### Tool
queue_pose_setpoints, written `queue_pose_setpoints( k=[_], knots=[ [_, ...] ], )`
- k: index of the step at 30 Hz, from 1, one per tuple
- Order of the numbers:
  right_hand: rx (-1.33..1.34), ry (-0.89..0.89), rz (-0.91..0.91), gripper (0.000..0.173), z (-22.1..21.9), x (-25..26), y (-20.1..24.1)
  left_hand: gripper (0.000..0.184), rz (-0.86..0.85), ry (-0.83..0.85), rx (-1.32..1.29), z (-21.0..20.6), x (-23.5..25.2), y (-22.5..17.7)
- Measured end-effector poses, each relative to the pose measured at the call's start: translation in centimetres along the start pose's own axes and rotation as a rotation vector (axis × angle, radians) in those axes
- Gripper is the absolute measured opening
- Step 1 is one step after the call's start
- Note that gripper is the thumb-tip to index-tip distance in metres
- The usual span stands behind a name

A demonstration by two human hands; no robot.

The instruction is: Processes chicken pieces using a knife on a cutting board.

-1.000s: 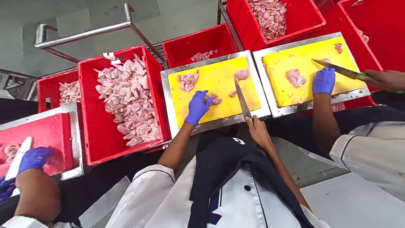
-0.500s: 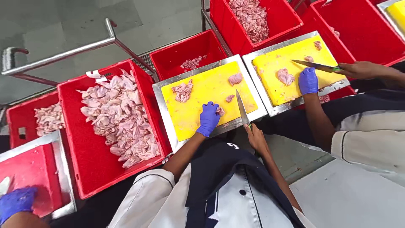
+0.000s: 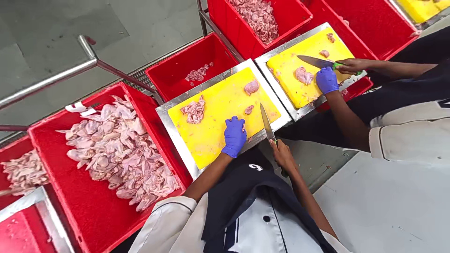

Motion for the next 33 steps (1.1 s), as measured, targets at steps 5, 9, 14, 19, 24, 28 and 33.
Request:
queue_pose_setpoints(
  k=[5, 9, 14, 19, 24, 28, 33],
  knots=[
    [-0.008, 0.043, 0.014, 0.053, 0.9, 0.9, -0.4, 0.035, 0.008, 0.087, 0.011, 0.5, -0.3, 1.2],
    [-0.012, 0.104, 0.057, 0.052, 2.3, 2.6, -0.6, 0.036, -0.010, 0.256, 0.023, 1.7, -0.4, 2.0],
    [-0.051, 0.208, 0.156, 0.054, 5.2, 4.9, -2.0, 0.033, -0.346, 0.784, -0.052, 4.8, 0.8, -1.9],
    [-0.065, 0.293, 0.254, 0.053, 7.2, 6.2, -2.9, 0.043, -0.320, 0.504, -0.922, 10.4, 9.5, -12.0],
    [-0.095, 0.339, 0.287, 0.055, 8.6, 6.7, -3.2, 0.047, -0.191, -0.070, -1.435, 8.4, 16.0, -16.2],
    [-0.075, 0.375, 0.295, 0.053, 10.0, 7.6, -4.6, 0.029, -0.096, -0.200, -0.702, 4.7, 11.6, -11.9],
    [-0.079, 0.348, 0.333, 0.052, 10.2, 8.2, -4.9, 0.024, -0.191, -0.211, -0.175, -2.5, 4.0, -3.4]
  ],
)
Point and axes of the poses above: each hand's wrist, its own x-axis towards the middle knuckle, its own z-axis out of the back of the hand, y = z × x, the point moved 2 cm from there along x, towards the middle knuckle, and after that the axes turned 6 degrees about z, right-handed, at the moved point
